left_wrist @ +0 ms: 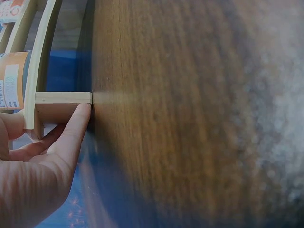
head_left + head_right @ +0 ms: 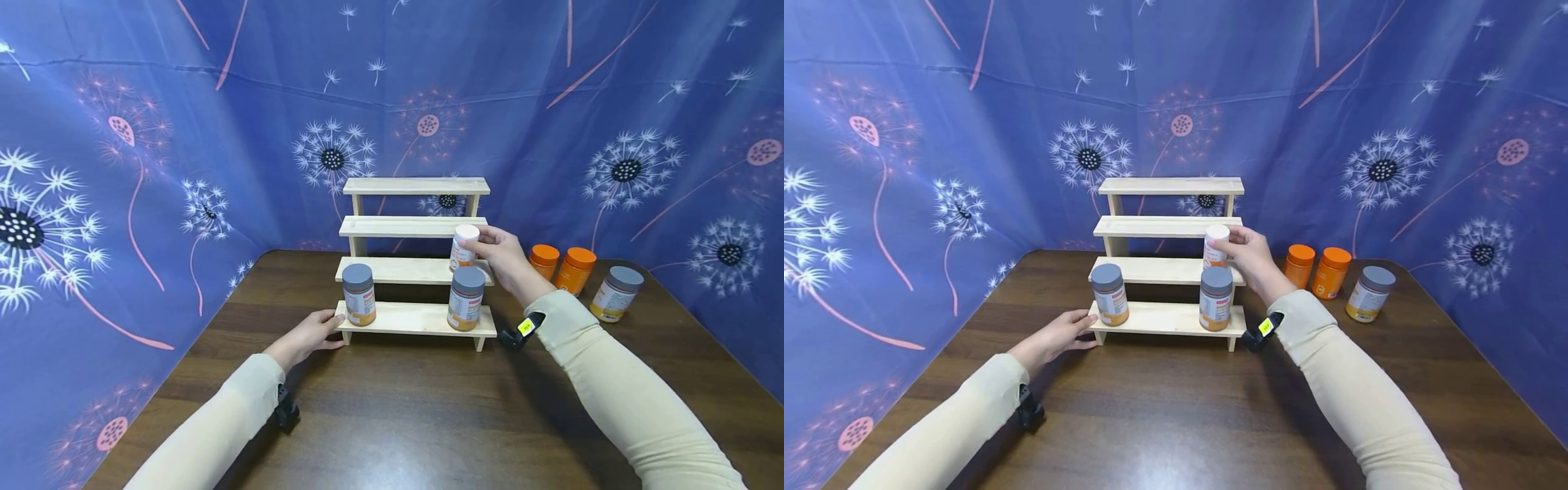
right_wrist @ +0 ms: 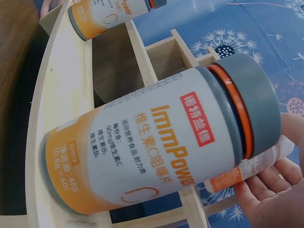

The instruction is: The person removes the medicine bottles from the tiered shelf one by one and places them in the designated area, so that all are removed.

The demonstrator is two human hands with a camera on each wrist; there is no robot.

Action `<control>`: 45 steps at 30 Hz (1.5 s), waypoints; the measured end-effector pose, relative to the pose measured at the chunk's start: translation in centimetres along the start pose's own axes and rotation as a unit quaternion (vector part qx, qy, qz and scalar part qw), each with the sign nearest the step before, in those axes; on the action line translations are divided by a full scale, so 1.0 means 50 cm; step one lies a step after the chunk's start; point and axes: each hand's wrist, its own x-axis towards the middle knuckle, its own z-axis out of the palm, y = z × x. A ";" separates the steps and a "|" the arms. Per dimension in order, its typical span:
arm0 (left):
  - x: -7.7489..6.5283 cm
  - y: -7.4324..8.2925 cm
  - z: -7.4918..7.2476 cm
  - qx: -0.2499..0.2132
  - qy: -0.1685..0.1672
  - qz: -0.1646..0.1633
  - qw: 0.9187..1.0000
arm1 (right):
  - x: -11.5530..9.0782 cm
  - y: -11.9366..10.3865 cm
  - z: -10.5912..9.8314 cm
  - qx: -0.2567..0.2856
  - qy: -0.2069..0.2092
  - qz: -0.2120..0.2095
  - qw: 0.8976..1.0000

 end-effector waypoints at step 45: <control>0.000 -0.003 0.001 0.000 0.003 0.004 1.000 | -0.023 0.026 -0.035 0.043 0.066 -0.028 0.996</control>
